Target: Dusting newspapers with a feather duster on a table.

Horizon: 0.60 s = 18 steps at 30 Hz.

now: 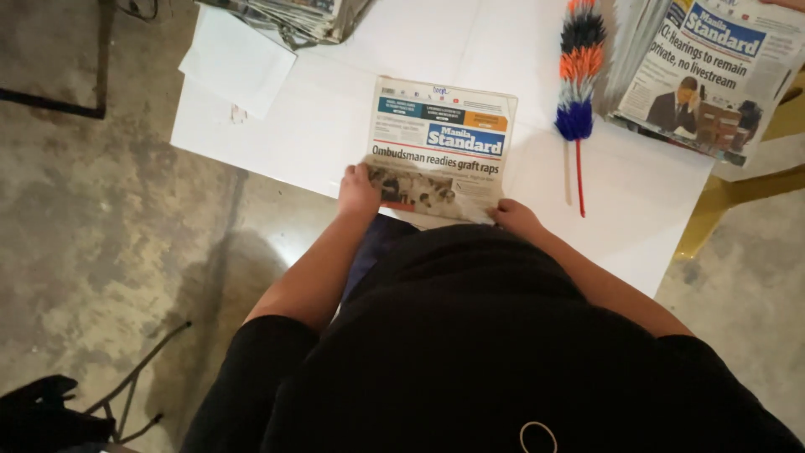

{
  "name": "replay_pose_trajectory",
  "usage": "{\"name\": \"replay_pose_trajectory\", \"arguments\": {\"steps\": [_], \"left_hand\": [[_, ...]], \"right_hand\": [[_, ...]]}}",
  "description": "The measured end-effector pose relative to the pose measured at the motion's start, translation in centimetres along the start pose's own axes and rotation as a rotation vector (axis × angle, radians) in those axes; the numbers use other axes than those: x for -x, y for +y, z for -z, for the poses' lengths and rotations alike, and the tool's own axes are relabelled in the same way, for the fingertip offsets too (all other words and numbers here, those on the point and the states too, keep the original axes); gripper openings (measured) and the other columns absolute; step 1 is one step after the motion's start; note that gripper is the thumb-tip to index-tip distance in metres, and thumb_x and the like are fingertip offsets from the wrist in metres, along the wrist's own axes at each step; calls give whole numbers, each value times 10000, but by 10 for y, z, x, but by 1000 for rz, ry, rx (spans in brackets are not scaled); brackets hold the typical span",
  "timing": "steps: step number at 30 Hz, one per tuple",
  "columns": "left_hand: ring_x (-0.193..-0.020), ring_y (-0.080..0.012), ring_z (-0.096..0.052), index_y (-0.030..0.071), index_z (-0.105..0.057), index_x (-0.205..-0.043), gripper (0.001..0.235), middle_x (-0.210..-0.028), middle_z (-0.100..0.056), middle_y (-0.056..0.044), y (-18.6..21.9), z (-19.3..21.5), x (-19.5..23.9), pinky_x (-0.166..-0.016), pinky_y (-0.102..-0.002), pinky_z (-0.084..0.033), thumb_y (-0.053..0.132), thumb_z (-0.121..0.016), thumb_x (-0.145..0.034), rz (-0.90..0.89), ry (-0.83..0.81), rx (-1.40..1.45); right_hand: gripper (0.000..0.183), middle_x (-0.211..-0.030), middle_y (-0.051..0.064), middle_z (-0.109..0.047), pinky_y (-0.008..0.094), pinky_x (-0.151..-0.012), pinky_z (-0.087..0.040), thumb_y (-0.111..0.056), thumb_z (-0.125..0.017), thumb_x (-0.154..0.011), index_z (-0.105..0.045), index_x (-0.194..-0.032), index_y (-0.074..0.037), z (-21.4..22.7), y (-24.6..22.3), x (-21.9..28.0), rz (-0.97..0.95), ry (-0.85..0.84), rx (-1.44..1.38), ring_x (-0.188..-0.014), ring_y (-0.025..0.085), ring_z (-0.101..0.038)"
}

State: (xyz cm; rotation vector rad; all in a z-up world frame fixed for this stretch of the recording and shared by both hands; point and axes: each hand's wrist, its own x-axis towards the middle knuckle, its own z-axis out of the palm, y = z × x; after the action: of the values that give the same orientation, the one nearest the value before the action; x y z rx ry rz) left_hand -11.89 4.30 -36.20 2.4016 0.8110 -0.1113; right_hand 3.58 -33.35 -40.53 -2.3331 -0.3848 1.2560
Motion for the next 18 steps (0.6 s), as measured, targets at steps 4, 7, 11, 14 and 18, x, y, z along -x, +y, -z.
{"name": "replay_pose_trajectory", "arguments": {"steps": [4, 7, 11, 14, 18], "left_hand": [[-1104, -454, -595, 49, -541, -1250, 416, -1234, -566, -231, 16, -6, -3, -943, -528, -516, 173, -643, -867, 18, 79, -69], [-1167, -439, -560, 56, -531, -1272, 406, -1267, -544, -216, 32, 4, -14, -967, -538, -504, 213, -622, -909, 81, 37, -124], [-1228, -428, -524, 118, -430, -1447, 571, -1321, -509, -209, 59, 17, -39, -1007, -538, -481, 228, -607, -915, 87, -69, -103], [-1239, -433, -517, 148, -340, -1546, 686, -1364, -484, -213, 56, 9, -81, -1018, -527, -477, 251, -608, -923, 88, -91, -91], [-1253, -419, -533, 230, -294, -1592, 739, -1399, -473, -192, 72, 29, -117, -1040, -504, -478, 258, -612, -926, 166, -123, -17]], "right_hand": [[445, -881, 140, -764, 397, -787, -558, -471, -628, -929, -734, -1047, -55, -9, 24, 2, 70, 1, -13, -832, 300, -736], [392, -882, 158, -762, 406, -789, -558, -417, -634, -925, -736, -1052, -60, -11, 26, 2, 107, -4, 51, -827, 310, -735], [346, -890, 158, -757, 424, -794, -554, -382, -641, -921, -736, -1038, -71, -14, 23, 13, 101, 38, 114, -844, 319, -718], [332, -881, 150, -761, 432, -792, -563, -379, -630, -907, -719, -1034, -86, -11, 11, 13, 71, 16, 86, -840, 323, -732], [362, -864, 177, -775, 460, -814, -575, -416, -574, -952, -703, -995, -80, -14, 8, 18, -15, -36, 66, -846, 357, -759]]}}
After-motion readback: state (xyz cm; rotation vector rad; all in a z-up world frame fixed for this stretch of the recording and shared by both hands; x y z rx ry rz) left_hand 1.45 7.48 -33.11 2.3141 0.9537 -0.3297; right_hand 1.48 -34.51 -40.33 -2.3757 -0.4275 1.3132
